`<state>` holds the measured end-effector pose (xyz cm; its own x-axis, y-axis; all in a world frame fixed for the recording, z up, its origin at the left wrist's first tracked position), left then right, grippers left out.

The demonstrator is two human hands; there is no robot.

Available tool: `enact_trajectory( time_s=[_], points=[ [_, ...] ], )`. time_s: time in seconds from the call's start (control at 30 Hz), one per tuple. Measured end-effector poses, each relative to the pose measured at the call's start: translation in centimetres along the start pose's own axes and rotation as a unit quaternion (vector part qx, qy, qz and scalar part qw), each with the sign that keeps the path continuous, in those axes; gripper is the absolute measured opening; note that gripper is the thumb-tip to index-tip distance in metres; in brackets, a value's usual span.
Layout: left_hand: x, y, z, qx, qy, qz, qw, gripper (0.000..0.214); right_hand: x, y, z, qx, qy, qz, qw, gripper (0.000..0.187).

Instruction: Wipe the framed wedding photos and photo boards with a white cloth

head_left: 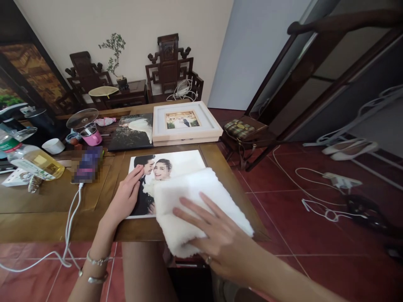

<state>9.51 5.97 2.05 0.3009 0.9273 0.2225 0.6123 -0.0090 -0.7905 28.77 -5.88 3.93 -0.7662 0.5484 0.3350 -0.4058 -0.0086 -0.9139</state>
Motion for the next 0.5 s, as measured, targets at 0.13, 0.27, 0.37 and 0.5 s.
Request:
enact_trajectory(
  time_s=[0.13,0.27,0.37,0.5],
  points=[
    [-0.1,0.0,0.0,-0.005,0.003,0.003,1.0,0.047,2.3,0.0,-3.4,0.013,0.023,0.035,0.999,0.042],
    [-0.1,0.0,0.2,-0.006,-0.004,0.004,1.0,0.045,6.0,-0.7,-9.0,-0.03,0.065,0.007,0.997,0.047],
    [-0.1,0.0,0.2,-0.011,-0.001,0.002,1.0,0.045,7.5,-0.8,-11.6,-0.05,0.096,0.0,0.994,0.044],
    [-0.2,0.1,0.3,-0.017,-0.002,-0.003,1.0,0.046,6.7,-0.7,-10.7,-0.058,0.111,0.001,0.992,0.044]
  ],
)
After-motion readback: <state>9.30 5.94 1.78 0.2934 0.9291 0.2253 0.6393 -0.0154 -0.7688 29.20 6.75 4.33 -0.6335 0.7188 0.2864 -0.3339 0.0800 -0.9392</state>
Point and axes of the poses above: each hand's wrist, its own x-axis towards the middle knuckle, its own y-axis out of the palm, z = x × y, the point moved 8 cm from there along x, towards the middle knuckle, and after that the axes turned 2 degrees about -y, right-handed, at the moved point
